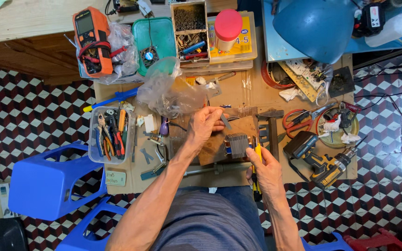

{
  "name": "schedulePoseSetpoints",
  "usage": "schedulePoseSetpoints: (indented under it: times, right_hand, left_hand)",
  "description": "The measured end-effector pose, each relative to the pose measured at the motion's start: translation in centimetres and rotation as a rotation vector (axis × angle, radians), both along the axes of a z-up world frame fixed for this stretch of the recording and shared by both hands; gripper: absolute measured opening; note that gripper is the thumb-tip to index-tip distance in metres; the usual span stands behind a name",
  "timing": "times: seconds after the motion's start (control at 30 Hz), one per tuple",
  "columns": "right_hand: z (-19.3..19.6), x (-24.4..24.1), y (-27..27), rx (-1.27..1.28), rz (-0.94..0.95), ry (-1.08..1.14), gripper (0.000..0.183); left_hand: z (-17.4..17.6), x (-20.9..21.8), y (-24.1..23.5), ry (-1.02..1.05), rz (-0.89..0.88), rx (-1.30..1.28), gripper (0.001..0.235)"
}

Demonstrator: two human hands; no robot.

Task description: The person uses a yellow utility knife to scrape and clean the surface of a small stacked metal component held in the left hand. The person then sets the knife down and briefly handles a small cylindrical object from a nearby shelf.

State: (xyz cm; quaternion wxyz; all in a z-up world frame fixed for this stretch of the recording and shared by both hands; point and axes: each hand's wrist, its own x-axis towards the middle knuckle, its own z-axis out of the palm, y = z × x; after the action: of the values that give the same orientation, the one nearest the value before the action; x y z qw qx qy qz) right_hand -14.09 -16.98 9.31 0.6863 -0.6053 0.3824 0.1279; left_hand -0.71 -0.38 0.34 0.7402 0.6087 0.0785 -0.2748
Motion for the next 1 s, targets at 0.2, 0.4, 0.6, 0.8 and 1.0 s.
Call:
schedulePoseSetpoints:
  times: [0.2,0.4,0.6,0.8,1.0]
  right_hand:
    - [-0.1,0.0,0.1,-0.001,-0.019,0.002,0.047]
    - [-0.2,0.0,0.2,-0.053,-0.032,-0.012,0.046]
    - [-0.2,-0.5,0.3,-0.083,-0.035,-0.029,0.043]
    - [-0.6,-0.3,-0.3,-0.125,0.031,-0.035,0.042]
    - [-3.4,-1.6,-4.5,-0.115,0.021,-0.040,0.046]
  left_hand:
    - [0.3,-0.2,-2.2,-0.055,0.034,0.093,0.034]
    - [0.5,0.3,-3.9,-0.068,-0.084,0.178,0.028]
    - [1.2,-0.5,-3.4,-0.266,-0.121,0.448,0.024]
    - [2.8,-1.1,-2.2,-0.226,-0.255,0.648,0.032]
    - [1.2,-3.1,-0.2,-0.390,-0.078,0.576,0.036]
